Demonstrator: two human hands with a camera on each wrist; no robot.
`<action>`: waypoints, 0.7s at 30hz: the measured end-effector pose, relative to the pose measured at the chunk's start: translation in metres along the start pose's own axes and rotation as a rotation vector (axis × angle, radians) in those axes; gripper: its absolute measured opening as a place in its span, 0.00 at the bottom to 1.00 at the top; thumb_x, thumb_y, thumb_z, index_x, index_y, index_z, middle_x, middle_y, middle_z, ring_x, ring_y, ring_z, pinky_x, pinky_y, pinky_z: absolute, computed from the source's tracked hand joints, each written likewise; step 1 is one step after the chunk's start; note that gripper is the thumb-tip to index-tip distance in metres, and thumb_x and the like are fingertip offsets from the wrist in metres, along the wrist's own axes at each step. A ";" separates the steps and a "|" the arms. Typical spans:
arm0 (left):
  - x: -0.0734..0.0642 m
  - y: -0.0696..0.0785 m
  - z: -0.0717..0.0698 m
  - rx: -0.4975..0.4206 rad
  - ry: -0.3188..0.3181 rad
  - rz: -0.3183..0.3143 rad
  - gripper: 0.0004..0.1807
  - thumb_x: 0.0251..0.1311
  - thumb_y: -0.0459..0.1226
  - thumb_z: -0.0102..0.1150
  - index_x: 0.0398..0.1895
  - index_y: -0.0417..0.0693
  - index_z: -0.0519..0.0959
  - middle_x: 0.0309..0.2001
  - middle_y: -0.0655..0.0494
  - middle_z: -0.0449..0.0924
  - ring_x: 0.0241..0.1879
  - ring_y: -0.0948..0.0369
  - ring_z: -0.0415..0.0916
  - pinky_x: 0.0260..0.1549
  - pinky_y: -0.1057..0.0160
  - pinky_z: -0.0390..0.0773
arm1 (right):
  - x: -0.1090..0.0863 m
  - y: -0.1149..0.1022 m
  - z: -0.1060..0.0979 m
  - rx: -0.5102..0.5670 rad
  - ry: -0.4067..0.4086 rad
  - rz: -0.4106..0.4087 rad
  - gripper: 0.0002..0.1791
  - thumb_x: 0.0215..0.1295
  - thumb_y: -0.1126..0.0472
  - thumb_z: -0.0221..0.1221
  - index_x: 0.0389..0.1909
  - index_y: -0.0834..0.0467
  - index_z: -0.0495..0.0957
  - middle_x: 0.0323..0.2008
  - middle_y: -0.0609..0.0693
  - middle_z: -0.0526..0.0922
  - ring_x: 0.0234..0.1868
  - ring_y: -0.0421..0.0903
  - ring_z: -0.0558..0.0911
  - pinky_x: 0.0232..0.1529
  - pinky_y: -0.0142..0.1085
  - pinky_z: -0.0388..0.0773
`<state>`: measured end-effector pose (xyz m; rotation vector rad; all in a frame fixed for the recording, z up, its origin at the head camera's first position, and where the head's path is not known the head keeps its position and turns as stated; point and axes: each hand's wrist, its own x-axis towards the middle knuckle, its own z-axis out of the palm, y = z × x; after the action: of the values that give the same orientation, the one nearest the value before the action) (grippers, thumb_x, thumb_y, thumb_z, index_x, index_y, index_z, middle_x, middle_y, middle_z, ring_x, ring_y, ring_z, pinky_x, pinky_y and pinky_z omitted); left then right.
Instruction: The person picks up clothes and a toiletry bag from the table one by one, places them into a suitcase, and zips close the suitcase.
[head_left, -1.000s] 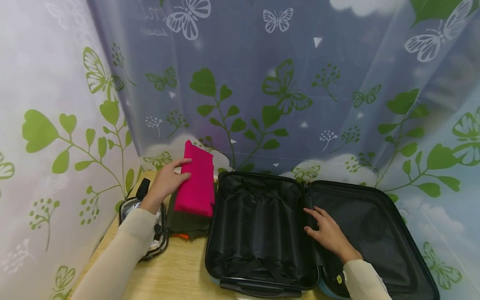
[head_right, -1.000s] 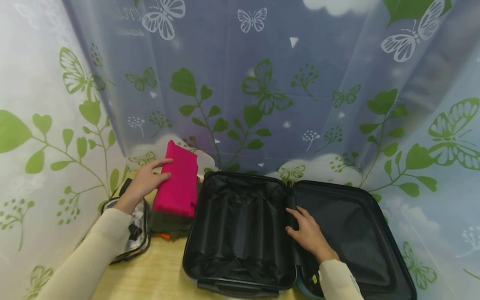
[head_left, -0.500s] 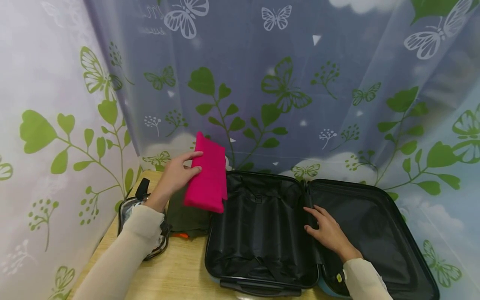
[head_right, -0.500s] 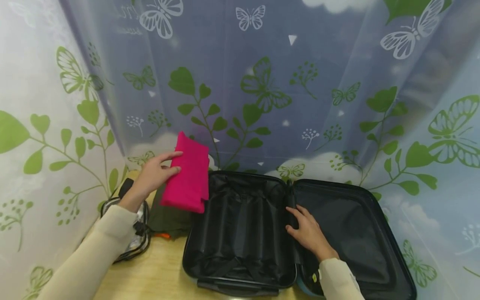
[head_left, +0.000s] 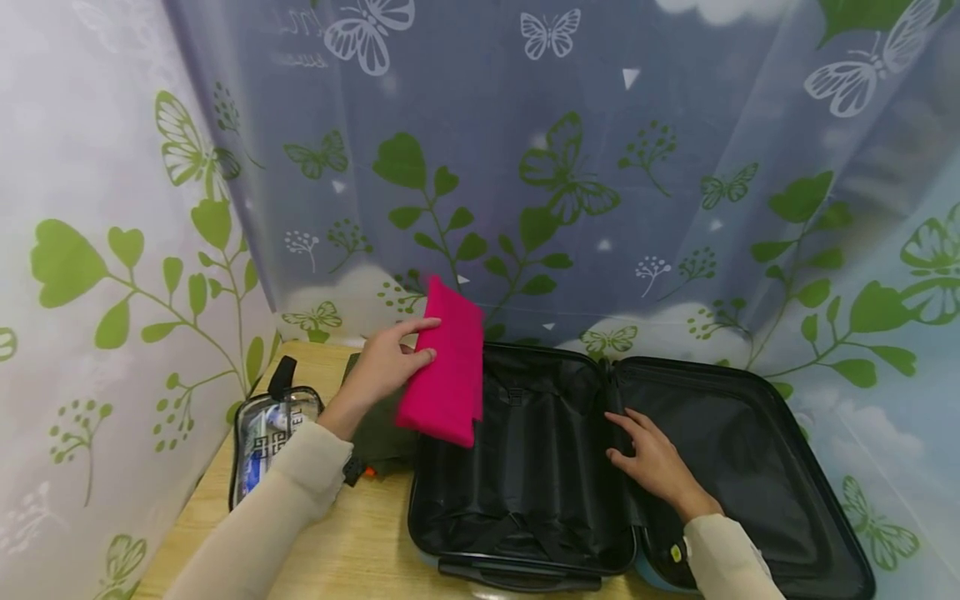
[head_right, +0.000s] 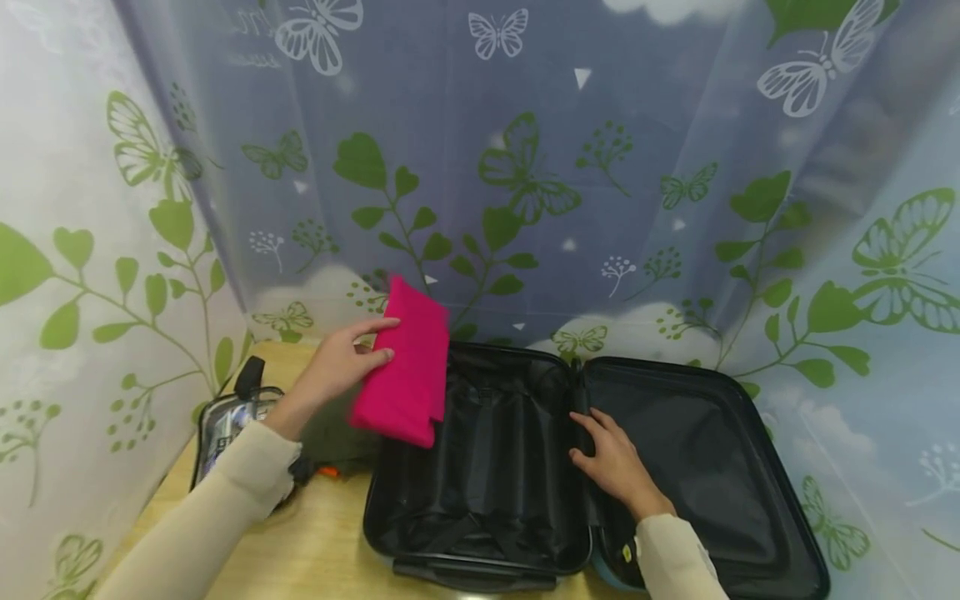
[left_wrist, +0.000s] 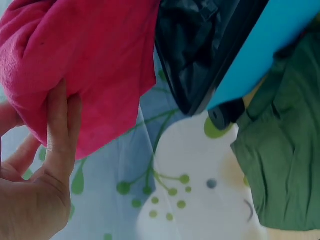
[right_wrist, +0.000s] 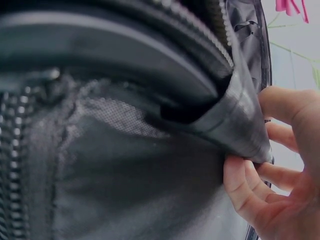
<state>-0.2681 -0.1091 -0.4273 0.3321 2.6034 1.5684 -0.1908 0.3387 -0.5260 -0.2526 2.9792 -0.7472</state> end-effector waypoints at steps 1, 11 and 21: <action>-0.001 0.000 0.004 -0.003 -0.006 0.001 0.29 0.76 0.38 0.66 0.78 0.60 0.77 0.55 0.41 0.88 0.42 0.55 0.90 0.34 0.60 0.85 | 0.000 0.000 0.000 -0.001 0.002 -0.001 0.35 0.76 0.57 0.67 0.80 0.59 0.70 0.80 0.74 0.61 0.56 0.67 0.86 0.53 0.63 0.85; -0.004 0.002 0.037 0.046 -0.033 0.025 0.28 0.74 0.39 0.68 0.76 0.61 0.79 0.39 0.47 0.83 0.27 0.60 0.76 0.28 0.62 0.76 | 0.001 0.001 0.001 -0.003 0.009 -0.006 0.35 0.75 0.58 0.67 0.80 0.59 0.71 0.80 0.74 0.62 0.57 0.69 0.86 0.54 0.64 0.84; -0.008 0.004 0.062 0.005 -0.066 0.020 0.27 0.74 0.37 0.68 0.75 0.61 0.80 0.34 0.51 0.88 0.28 0.61 0.83 0.28 0.62 0.80 | 0.002 0.002 0.001 0.001 -0.005 -0.008 0.35 0.77 0.58 0.66 0.80 0.60 0.70 0.80 0.75 0.60 0.59 0.71 0.85 0.55 0.66 0.84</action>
<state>-0.2484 -0.0557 -0.4537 0.4047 2.5627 1.5307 -0.1928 0.3399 -0.5275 -0.2656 2.9748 -0.7476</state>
